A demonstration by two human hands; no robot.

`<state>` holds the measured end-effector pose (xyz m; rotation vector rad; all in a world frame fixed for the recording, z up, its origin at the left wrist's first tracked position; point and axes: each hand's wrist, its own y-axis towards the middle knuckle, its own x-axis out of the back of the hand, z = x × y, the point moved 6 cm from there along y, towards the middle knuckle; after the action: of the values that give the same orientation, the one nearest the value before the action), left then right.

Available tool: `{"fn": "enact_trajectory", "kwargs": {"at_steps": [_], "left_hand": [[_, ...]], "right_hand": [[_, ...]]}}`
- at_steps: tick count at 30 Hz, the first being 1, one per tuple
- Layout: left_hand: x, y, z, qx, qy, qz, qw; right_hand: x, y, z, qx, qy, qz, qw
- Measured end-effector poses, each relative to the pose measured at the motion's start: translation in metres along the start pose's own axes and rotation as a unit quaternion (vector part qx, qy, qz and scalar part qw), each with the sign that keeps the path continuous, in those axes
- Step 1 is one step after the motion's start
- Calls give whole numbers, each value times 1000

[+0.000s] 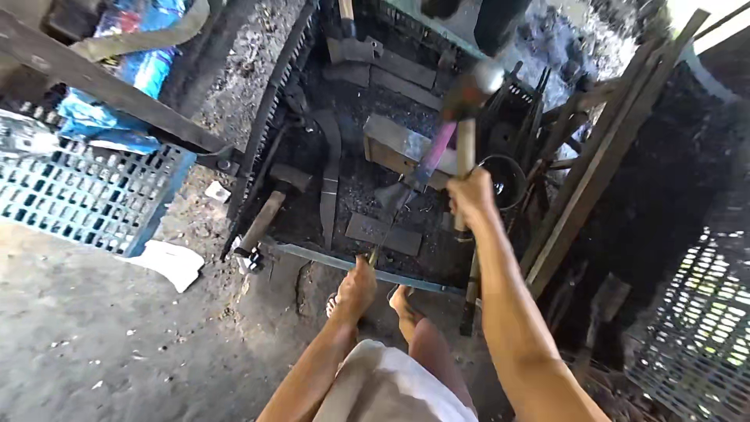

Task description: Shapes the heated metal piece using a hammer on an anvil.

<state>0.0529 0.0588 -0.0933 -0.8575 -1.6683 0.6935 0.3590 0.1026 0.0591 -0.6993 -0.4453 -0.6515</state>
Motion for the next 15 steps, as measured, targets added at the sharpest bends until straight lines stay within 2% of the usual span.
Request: {"fn": "enact_trajectory", "kwargs": {"at_steps": [2, 5, 7, 9, 11, 13, 14, 15], "left_hand": [[0, -11, 2, 5, 3, 8, 1000], [3, -17, 1, 4, 9, 4, 1000], [3, -18, 1, 4, 6, -2, 1000], [5, -18, 2, 7, 7, -6, 1000], [6, -20, 1, 13, 9, -1, 1000], [2, -20, 1, 15, 2, 15, 1000], [-4, -17, 3, 15, 0, 18, 1000], [-11, -13, 7, 14, -6, 13, 1000]], "right_hand": [[58, -31, 65, 69, 38, 13, 997], [154, -91, 148, 178, -11, -63, 982], [201, -118, 183, 222, -59, -122, 966], [230, -124, 199, 255, -109, -193, 941], [229, -113, 197, 285, -140, -270, 909], [188, -92, 166, 302, -153, -311, 888], [154, -78, 135, 279, -162, -306, 896], [113, -61, 95, 227, -164, -275, 920]]}}
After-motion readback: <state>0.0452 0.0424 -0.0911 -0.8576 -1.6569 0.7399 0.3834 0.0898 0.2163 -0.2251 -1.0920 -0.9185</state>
